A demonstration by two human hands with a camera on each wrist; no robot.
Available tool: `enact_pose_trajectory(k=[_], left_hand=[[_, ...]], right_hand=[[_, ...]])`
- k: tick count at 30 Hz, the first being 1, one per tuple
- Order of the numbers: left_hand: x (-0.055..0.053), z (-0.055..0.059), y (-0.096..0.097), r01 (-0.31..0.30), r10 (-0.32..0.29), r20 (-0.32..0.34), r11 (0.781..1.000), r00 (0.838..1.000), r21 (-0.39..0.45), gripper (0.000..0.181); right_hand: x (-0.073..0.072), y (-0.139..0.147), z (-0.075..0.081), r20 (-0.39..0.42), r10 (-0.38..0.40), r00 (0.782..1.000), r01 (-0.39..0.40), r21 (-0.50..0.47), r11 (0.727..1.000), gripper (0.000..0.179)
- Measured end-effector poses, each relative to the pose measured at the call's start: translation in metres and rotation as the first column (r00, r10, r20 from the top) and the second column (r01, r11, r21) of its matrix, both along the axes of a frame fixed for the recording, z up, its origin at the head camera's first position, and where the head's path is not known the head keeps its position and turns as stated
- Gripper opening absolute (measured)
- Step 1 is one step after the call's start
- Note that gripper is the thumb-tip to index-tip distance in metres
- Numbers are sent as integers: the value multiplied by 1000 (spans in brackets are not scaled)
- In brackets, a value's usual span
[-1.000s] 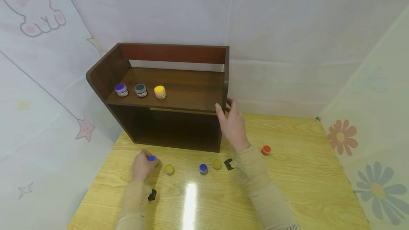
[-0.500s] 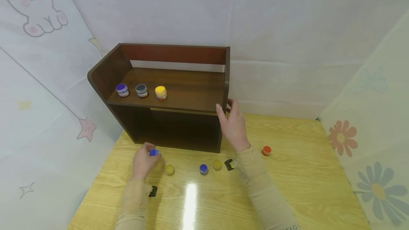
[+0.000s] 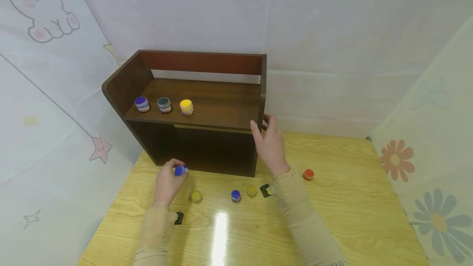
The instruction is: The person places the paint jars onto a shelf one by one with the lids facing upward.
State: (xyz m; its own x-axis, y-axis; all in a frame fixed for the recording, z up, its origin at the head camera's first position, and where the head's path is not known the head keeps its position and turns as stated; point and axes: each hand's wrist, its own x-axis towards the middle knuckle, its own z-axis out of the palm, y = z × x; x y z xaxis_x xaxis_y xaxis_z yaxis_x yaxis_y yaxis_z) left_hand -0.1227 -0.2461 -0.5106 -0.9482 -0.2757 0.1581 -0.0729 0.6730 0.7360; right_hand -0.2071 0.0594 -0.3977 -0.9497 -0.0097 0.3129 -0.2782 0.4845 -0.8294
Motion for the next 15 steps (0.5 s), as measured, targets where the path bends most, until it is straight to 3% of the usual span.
enact_pose_trajectory(k=[8, 15], left_hand=[[-2, 16, 8, 34, -35, -93, 999, 995, -8, 29], [-3, 30, 15, 84, -96, -223, 994, 970, -63, 14]], right_hand=[[0, 0, 0, 3, -4, 1000, 4, 6, 1000, 60], [0, 0, 0, 3, -10, 1000, 9, 11, 1000, 59]])
